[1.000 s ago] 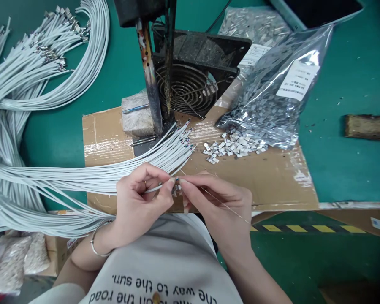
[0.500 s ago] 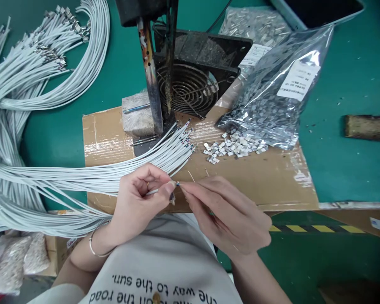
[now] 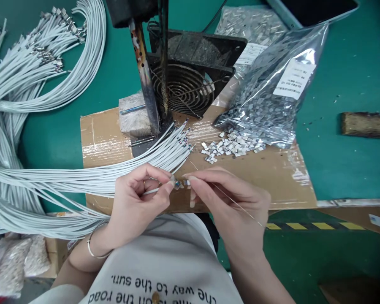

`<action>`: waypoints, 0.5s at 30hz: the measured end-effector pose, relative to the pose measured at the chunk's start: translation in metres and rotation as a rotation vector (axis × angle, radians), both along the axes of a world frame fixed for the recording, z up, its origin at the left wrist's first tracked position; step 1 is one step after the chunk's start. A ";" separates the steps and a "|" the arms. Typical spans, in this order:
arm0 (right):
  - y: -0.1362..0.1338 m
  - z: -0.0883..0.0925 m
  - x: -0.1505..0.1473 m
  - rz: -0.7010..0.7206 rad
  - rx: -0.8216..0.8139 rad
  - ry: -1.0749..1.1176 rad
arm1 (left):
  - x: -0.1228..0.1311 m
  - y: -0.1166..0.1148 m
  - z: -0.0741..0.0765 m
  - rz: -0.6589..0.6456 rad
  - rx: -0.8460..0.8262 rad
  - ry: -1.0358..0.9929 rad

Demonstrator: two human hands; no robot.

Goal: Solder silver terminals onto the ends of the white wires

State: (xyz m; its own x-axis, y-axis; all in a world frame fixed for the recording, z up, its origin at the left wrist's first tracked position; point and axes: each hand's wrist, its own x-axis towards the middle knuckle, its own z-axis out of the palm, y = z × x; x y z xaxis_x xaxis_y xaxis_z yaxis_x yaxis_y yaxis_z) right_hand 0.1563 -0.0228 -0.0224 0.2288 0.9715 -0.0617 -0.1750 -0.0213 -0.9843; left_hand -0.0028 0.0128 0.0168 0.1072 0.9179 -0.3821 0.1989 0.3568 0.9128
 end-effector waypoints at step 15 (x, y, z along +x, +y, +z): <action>0.004 -0.004 0.000 0.024 0.031 -0.104 | 0.001 0.002 -0.003 0.007 0.036 -0.012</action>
State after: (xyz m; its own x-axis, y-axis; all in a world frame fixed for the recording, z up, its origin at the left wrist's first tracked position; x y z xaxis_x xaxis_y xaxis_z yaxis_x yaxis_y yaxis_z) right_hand 0.1566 -0.0188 -0.0261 0.2090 0.9779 -0.0086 -0.0720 0.0066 -0.9974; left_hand -0.0020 0.0148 0.0138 0.1049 0.9318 -0.3475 0.1853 0.3250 0.9274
